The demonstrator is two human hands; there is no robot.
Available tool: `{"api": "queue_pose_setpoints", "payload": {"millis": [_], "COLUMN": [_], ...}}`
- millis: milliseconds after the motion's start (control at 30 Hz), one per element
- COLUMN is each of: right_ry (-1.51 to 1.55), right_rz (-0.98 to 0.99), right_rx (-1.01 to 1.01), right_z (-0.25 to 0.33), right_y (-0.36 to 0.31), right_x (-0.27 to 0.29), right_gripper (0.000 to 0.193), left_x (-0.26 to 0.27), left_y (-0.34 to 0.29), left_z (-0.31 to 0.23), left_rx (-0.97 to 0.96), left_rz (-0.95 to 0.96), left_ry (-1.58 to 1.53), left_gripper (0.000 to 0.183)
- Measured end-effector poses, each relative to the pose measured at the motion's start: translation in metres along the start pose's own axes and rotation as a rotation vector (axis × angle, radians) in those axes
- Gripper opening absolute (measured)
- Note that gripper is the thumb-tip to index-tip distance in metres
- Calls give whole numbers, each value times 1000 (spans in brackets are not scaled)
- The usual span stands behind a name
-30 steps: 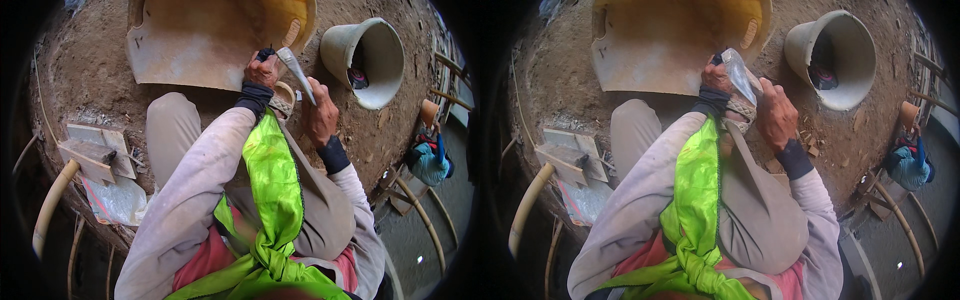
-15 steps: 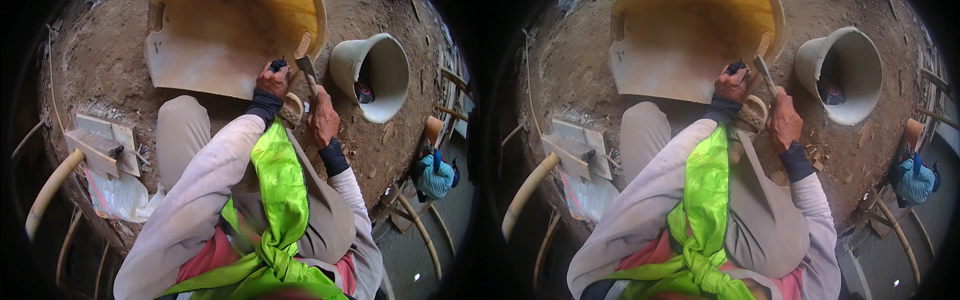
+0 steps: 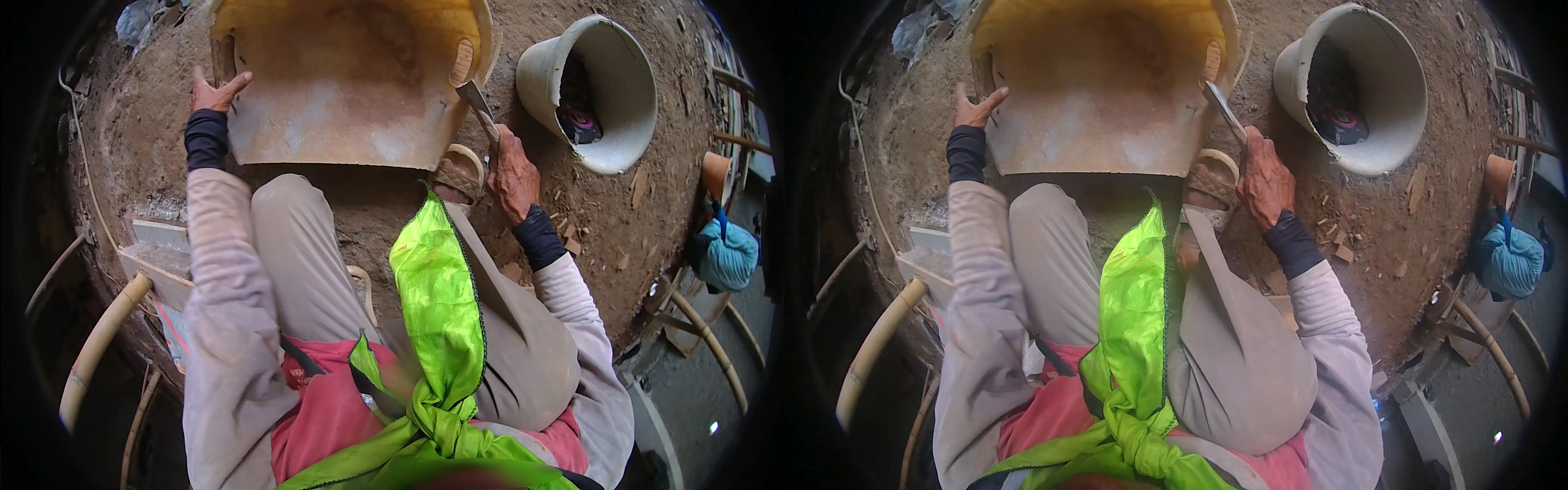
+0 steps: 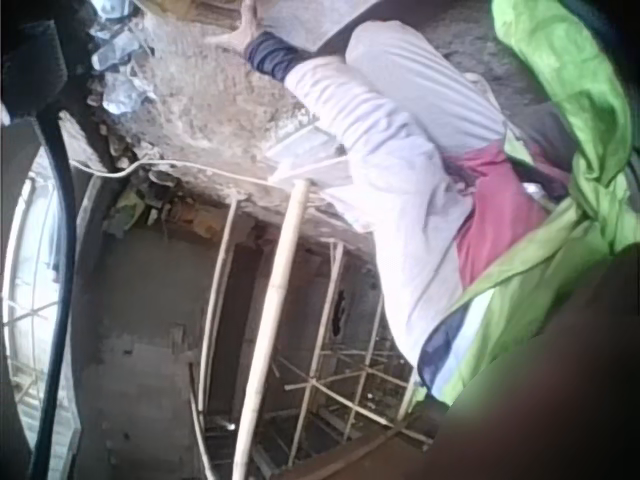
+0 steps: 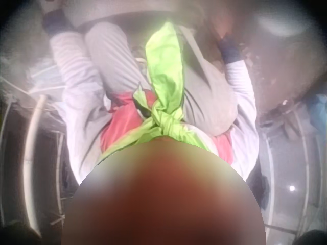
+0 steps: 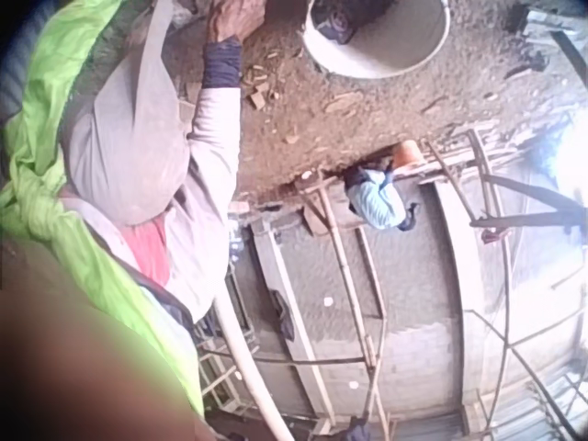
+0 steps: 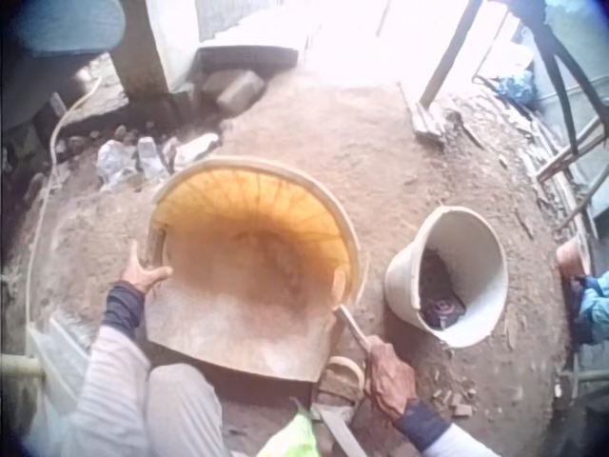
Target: The person sits on the ground and uses a hammer and nails to repair a large yellow plastic container. They repeatedly hammer nails into the container's rim and body, occasionally retrieving more nails from a nearby white bucket. The task continues until the person stands up and walks away with the container.
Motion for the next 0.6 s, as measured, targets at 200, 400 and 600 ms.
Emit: {"api": "queue_pose_setpoints", "payload": {"millis": [200,400,600], "right_ry": [66,123,103], "right_rz": [-48,-40,-110], "right_rx": [55,11,23], "right_z": [-13,-28,-17], "right_y": [0,-7,-14], "right_x": [-6,-9,-6], "right_gripper": [57,54,54], "left_x": [21,90,114], "left_y": [-1,-88,-116], "left_z": [2,-119,-166], "left_rx": [-243,-476,-462], "left_rz": [158,-158,-218], "left_ry": [-156,-155,-25], "left_gripper": [98,79,80]}}
Point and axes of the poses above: each hand's wrist, its own y-axis towards the middle knuckle, its own x-axis out of the back of the hand, z = x × y, the point moved 5 cm from there along y, towards the middle knuckle, and after that the axes turned 5 degrees about -x, right-handed, at the moved point
